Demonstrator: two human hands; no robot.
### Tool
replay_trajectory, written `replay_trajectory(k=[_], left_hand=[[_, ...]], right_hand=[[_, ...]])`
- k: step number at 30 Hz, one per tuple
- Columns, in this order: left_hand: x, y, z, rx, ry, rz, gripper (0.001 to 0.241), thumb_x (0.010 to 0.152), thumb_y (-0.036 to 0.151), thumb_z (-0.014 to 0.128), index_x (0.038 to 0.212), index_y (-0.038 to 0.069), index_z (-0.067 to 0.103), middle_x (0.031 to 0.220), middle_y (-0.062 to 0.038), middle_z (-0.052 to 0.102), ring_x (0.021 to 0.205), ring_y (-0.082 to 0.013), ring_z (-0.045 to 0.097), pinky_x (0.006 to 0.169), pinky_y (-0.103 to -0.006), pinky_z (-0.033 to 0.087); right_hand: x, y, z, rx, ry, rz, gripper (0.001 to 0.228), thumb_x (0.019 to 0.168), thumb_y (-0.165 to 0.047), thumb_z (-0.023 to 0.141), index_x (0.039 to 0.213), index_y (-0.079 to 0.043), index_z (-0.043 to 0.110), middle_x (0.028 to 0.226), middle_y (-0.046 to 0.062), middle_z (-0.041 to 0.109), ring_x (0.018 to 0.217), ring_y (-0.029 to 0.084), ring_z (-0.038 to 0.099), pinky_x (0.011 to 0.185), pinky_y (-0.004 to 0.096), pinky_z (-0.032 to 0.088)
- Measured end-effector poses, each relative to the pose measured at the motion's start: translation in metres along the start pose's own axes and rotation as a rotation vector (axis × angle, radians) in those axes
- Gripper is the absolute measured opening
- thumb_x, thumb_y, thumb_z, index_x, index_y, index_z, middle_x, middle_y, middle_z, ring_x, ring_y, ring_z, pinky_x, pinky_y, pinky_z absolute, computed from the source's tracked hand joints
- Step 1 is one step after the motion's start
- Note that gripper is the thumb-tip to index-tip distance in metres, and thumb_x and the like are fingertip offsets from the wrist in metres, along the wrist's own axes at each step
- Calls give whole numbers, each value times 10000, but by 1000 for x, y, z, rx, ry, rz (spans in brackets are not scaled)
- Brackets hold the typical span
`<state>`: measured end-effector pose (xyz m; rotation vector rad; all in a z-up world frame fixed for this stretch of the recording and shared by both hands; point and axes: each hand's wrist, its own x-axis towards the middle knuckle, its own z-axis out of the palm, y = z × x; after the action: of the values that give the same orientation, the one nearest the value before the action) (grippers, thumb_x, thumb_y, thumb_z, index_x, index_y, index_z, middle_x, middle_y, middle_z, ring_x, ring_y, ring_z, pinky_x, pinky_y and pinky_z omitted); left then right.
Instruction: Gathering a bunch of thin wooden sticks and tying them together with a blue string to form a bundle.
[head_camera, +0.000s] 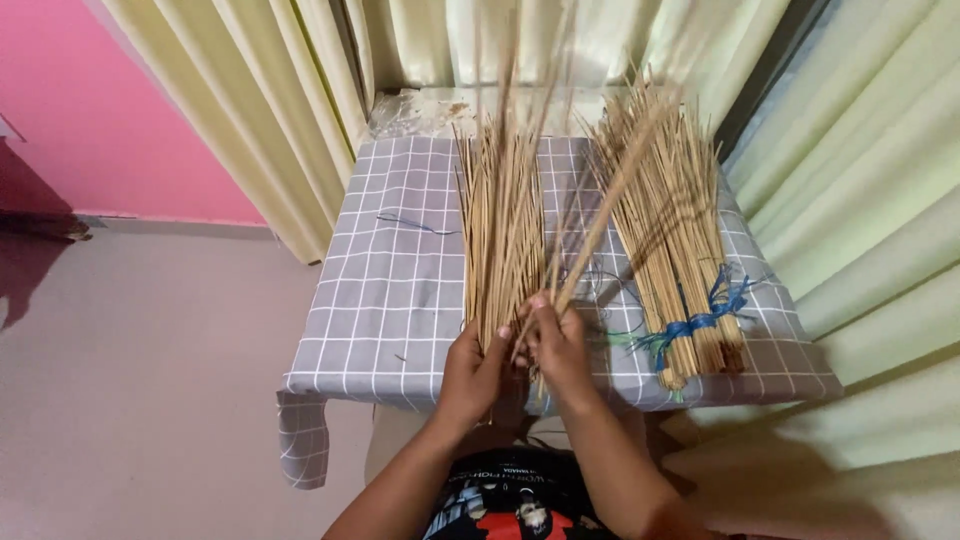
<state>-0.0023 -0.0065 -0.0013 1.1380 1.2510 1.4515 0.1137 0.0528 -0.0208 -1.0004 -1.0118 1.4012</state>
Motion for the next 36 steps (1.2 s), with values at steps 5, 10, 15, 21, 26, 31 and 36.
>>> replay_trajectory(k=[5, 10, 15, 21, 26, 31, 36], left_hand=[[1, -6, -8, -104, 38, -39, 203, 1062, 142, 512, 982, -21, 602, 683, -150, 673, 496, -218, 643, 480, -336, 526], [9, -10, -8, -161, 60, 5, 149, 1041, 107, 562, 951, -11, 568, 635, -143, 628, 408, -202, 576, 421, -322, 474], [7, -11, -9, -168, 55, 19, 150, 1029, 107, 591, 932, -4, 564, 624, -130, 623, 389, -185, 562, 406, -310, 459], [4, -2, -14, -127, 121, -8, 172, 1011, 133, 624, 912, -3, 590, 602, -135, 627, 367, -199, 554, 388, -322, 451], [4, 4, -10, -160, 193, -8, 153, 1012, 127, 624, 926, 13, 569, 594, -133, 613, 361, -189, 542, 373, -318, 434], [8, -10, -11, -173, 173, 16, 162, 1022, 126, 604, 919, 2, 586, 590, -140, 625, 352, -197, 542, 372, -317, 445], [8, -20, -9, -135, 133, 44, 159, 1030, 111, 591, 920, -3, 603, 619, -144, 641, 376, -192, 554, 398, -313, 456]], right_hand=[[-6, -33, -10, 5, 34, -138, 483, 1130, -390, 378, 744, -135, 517, 495, -3, 443, 405, 114, 429, 407, 235, 361], [17, 18, -31, 129, -104, -108, 397, 1138, -341, 397, 809, -144, 502, 524, -21, 344, 365, 122, 383, 382, 282, 365], [16, 11, -30, 264, -247, -42, 328, 1142, -349, 398, 1060, -60, 530, 644, -7, 342, 415, 111, 398, 392, 293, 376], [45, -52, -54, 52, 35, -116, 488, 1019, -555, 536, 1112, -87, 639, 584, 77, 524, 376, 170, 564, 252, 241, 446], [18, -93, -62, -261, 163, -224, 511, 1130, -414, 421, 701, -164, 543, 532, -34, 420, 404, 89, 414, 387, 251, 342], [22, -1, -78, -601, 123, -183, 580, 1031, -429, 565, 540, -124, 607, 444, 34, 523, 454, 170, 517, 452, 331, 392], [22, -18, -65, -342, 65, -278, 512, 1085, -296, 472, 601, -146, 549, 447, -36, 453, 425, 65, 408, 429, 246, 331]])
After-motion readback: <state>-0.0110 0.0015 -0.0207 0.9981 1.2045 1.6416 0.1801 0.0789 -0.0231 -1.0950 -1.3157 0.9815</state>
